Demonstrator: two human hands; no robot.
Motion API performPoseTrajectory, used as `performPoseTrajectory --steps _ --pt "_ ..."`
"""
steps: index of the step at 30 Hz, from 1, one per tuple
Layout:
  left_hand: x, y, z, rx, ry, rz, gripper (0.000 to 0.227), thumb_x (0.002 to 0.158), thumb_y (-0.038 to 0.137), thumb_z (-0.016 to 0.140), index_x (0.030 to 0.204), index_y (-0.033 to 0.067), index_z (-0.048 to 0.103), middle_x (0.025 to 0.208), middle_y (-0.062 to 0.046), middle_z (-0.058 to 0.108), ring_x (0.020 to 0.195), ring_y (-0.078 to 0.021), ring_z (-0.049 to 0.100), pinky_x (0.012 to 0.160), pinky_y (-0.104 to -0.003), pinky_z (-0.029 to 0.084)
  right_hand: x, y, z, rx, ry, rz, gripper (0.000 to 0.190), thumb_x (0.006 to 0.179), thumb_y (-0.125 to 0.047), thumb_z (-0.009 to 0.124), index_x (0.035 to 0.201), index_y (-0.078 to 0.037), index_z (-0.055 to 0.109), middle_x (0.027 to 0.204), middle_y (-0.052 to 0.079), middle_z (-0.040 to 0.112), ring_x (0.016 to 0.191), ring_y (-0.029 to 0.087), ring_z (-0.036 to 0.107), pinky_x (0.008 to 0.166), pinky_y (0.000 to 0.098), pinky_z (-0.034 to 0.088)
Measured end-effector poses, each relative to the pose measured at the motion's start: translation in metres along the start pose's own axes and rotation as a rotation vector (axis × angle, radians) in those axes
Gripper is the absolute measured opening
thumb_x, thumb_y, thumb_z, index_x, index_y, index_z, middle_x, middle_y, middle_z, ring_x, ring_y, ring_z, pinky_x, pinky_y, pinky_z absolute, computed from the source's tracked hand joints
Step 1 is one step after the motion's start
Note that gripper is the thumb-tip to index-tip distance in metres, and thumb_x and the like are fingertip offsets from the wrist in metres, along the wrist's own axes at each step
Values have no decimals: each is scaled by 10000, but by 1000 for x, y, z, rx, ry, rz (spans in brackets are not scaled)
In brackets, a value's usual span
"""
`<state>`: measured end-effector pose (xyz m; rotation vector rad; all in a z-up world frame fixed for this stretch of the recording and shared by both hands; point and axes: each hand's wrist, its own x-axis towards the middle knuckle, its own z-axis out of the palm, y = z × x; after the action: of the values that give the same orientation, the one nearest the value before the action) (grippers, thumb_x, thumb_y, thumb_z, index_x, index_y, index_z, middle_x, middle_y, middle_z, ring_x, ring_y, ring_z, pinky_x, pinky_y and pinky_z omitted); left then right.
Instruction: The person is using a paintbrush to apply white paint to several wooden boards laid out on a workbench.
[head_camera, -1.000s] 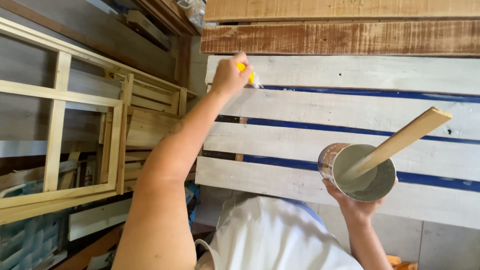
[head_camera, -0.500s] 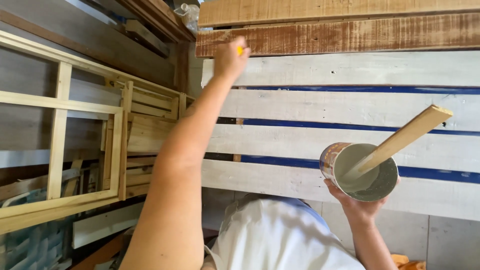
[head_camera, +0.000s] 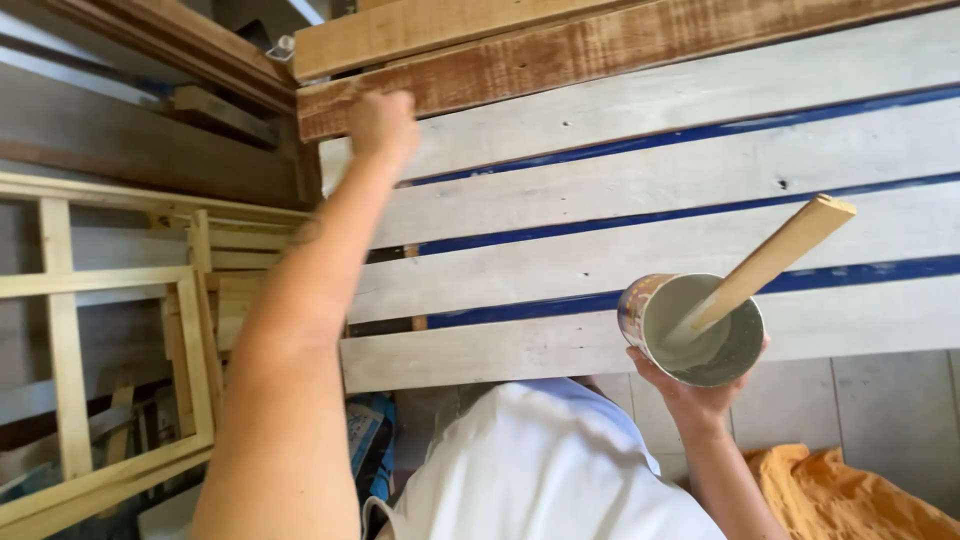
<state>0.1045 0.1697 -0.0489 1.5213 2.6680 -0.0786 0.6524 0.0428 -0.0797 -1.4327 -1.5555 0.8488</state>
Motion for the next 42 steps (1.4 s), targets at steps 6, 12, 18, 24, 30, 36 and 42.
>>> performPoseTrajectory --steps 6,12,18,24,30,36,42 --pt "-34 215 -9 -551 91 258 340 860 -149 469 659 97 588 548 14 537 463 -136 527 348 -293 404 2 36 -21 -68 119 -388 1489 534 -417 989 1674 -25 116 1590 204 466 1497 337 482 1336 505 378" --pt "-34 215 1 -1174 31 220 133 931 261 705 959 172 799 917 -18 831 596 -94 784 484 -152 585 22 30 -49 -18 138 -332 1380 535 -378 997 1609 -10 213 1508 192 509 1412 329 528 1276 482 418" --pt "-77 50 -10 -1052 57 -315 252 942 187 755 1166 72 760 932 -233 755 684 -237 809 579 -298 710 31 69 -90 18 156 -376 1453 562 -347 1010 1665 -25 121 1598 212 446 1503 353 464 1339 522 352" --pt "-102 81 5 -257 197 -119 105 904 271 697 910 218 788 780 -65 767 706 -332 703 638 -475 526 45 93 -114 66 149 -395 1441 584 -303 1012 1668 -24 105 1598 247 444 1502 382 467 1322 540 386" --pt "-135 262 -21 -755 170 354 168 949 101 608 804 122 688 643 -10 671 530 -123 585 446 -261 432 49 123 -132 -87 123 -439 1463 641 -374 1013 1703 -99 44 1688 232 379 1598 378 402 1390 553 311" --pt "-178 166 -15 -1077 -266 -196 146 941 181 744 1072 138 790 1145 -26 760 943 -149 774 707 -221 707 49 137 -134 91 121 -322 1384 629 -311 999 1692 -68 146 1656 216 441 1540 339 460 1344 489 388" --pt "-232 70 -39 -239 -41 -393 148 980 227 590 881 215 699 726 -61 661 668 -292 598 544 -429 464 58 132 -143 -9 136 -433 1459 579 -347 1059 1685 -67 150 1643 238 442 1541 387 481 1335 533 407"
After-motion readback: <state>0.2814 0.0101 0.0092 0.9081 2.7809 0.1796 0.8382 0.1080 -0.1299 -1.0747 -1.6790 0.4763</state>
